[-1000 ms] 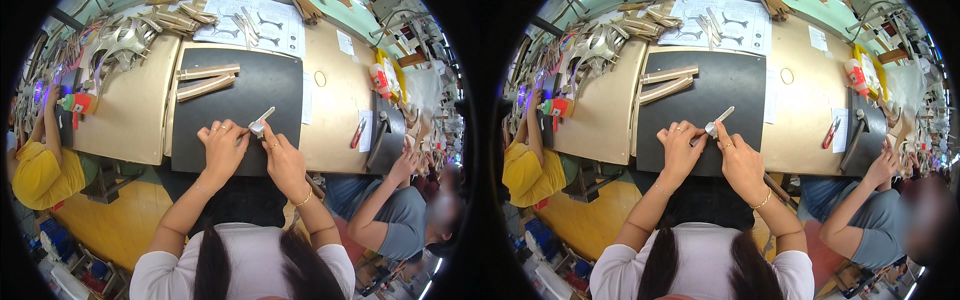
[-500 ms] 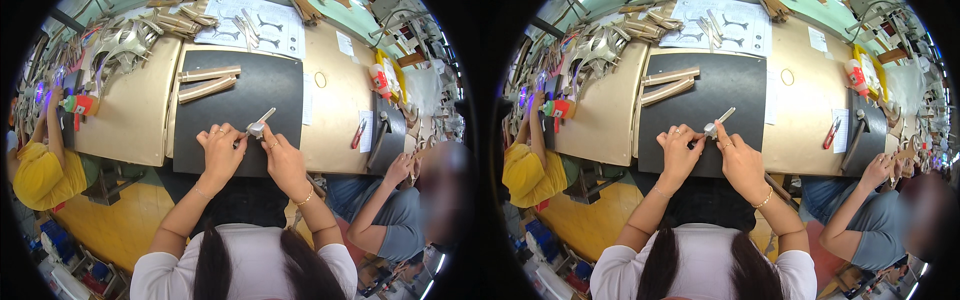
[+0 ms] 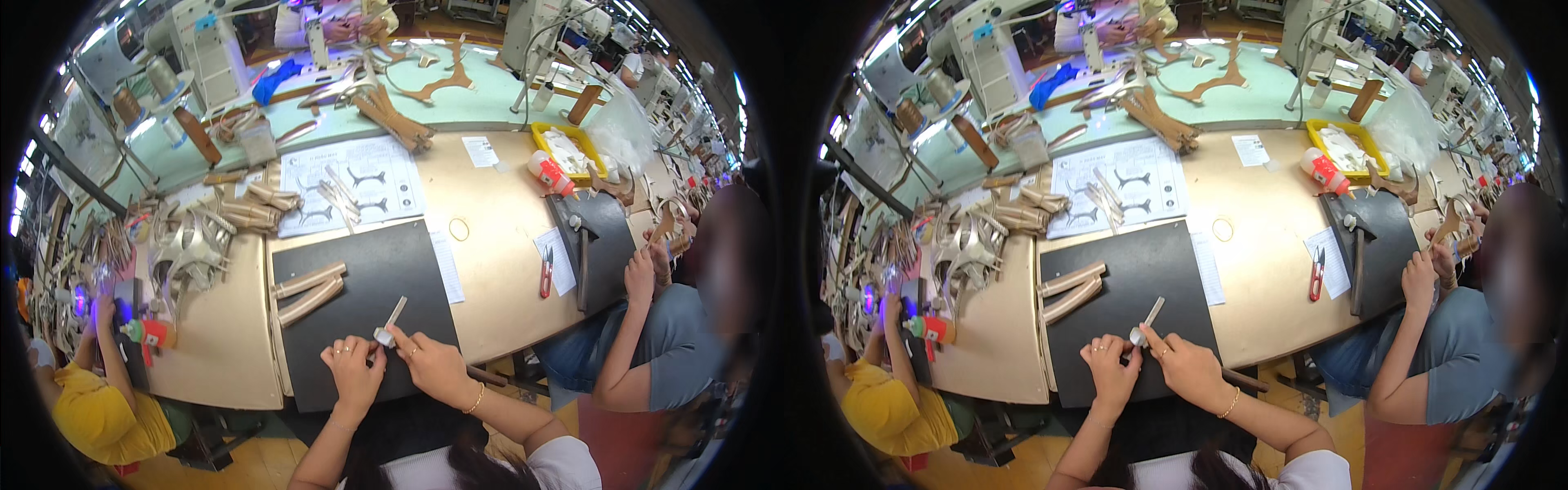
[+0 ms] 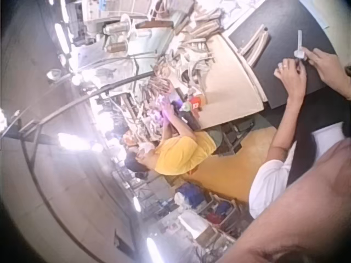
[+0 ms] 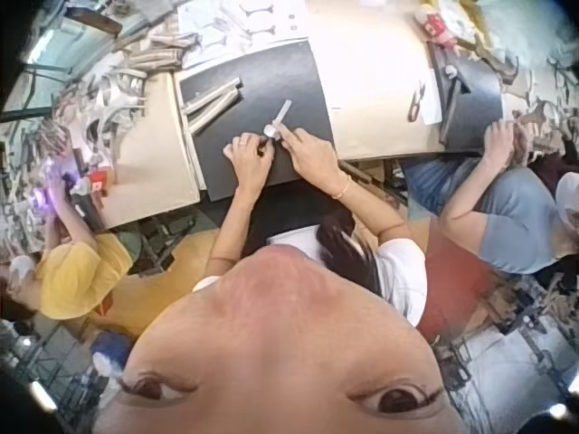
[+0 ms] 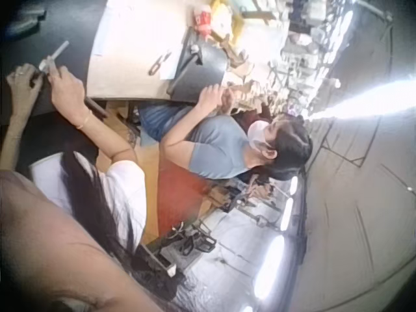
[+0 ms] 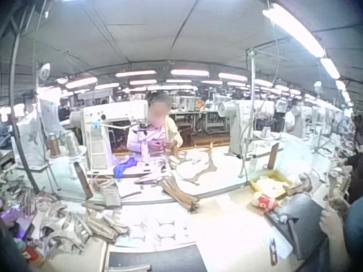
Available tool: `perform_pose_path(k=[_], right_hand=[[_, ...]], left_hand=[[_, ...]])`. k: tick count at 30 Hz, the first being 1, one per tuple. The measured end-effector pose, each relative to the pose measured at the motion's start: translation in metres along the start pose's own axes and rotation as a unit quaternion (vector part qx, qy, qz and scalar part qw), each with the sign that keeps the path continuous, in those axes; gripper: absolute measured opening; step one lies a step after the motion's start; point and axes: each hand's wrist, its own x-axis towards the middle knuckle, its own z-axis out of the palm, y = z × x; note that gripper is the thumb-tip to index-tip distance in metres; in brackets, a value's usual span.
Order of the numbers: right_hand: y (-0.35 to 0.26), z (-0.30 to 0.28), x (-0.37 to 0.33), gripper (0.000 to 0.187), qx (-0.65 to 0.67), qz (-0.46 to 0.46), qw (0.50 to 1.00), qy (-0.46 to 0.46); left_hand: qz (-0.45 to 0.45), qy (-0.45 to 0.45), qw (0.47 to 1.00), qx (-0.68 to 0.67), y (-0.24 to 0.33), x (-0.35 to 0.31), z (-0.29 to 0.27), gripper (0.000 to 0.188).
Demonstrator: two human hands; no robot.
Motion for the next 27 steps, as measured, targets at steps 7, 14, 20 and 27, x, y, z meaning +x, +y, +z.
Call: perform_pose_path(k=[7, 14, 20, 27], right_hand=[[0.001, 0.005, -0.003, 0.053, 0.0, -0.008, 1.0, 0.028], [0.0, 0.01, -0.003, 0.051, -0.019, -0.019, 0.997, 0.07], [-0.001, 0.011, -0.003, 0.051, -0.035, -0.019, 0.997, 0.07], [-0.001, 0.011, -0.003, 0.051, -0.039, -0.025, 0.996, 0.079]], left_hand=[[0.001, -0.01, 1.0, 0.0, -0.004, 0.0, 0.002, 0.012], [-0.01, -0.016, 1.0, 0.009, -0.004, -0.002, 0.003, 0.014], [-0.007, -0.012, 1.0, 0.009, -0.004, 0.0, 0.003, 0.014], [-0.005, -0.003, 1.0, 0.002, -0.003, 0.0, 0.004, 0.015]])
